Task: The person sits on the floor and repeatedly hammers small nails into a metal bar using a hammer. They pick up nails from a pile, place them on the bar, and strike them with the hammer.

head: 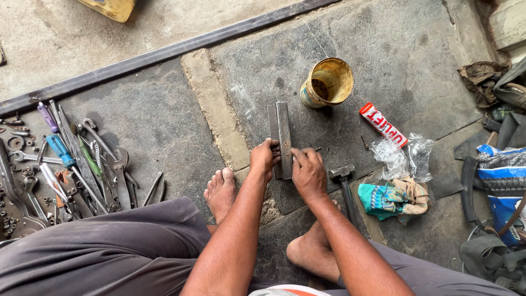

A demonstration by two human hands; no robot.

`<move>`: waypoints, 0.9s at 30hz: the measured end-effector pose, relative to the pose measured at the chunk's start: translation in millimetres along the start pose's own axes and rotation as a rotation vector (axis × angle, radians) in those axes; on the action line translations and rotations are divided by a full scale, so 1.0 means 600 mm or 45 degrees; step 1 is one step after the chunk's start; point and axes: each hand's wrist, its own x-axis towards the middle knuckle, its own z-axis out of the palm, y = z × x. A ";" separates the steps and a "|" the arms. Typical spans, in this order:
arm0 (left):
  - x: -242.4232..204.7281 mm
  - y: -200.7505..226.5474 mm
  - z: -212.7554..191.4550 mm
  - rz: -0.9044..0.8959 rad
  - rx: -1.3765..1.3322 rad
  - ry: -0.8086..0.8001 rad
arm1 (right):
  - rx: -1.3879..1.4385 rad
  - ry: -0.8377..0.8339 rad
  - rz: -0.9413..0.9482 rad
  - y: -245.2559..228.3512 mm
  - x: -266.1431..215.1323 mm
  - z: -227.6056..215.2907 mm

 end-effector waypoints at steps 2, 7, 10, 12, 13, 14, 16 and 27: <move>0.003 -0.003 -0.003 -0.011 -0.073 -0.046 | -0.088 0.012 -0.045 -0.004 0.006 -0.001; 0.009 -0.004 -0.005 -0.006 -0.041 -0.048 | -0.308 0.014 -0.147 -0.022 0.004 0.008; 0.008 -0.005 -0.005 -0.007 -0.016 -0.040 | -0.321 0.036 -0.198 -0.034 -0.008 0.017; 0.006 -0.002 -0.002 -0.008 0.010 -0.021 | -0.300 0.030 -0.234 -0.038 -0.012 0.021; 0.005 0.001 -0.001 -0.012 -0.016 -0.019 | -0.259 0.018 -0.229 -0.038 -0.010 0.021; 0.003 0.004 0.000 -0.017 -0.042 -0.017 | -0.218 0.005 -0.224 -0.037 -0.008 0.022; -0.001 0.008 0.001 -0.016 -0.060 -0.025 | -0.157 0.014 -0.180 -0.032 -0.003 0.022; -0.008 0.011 0.001 -0.084 0.002 0.057 | -0.130 -0.079 -0.158 -0.021 -0.004 0.038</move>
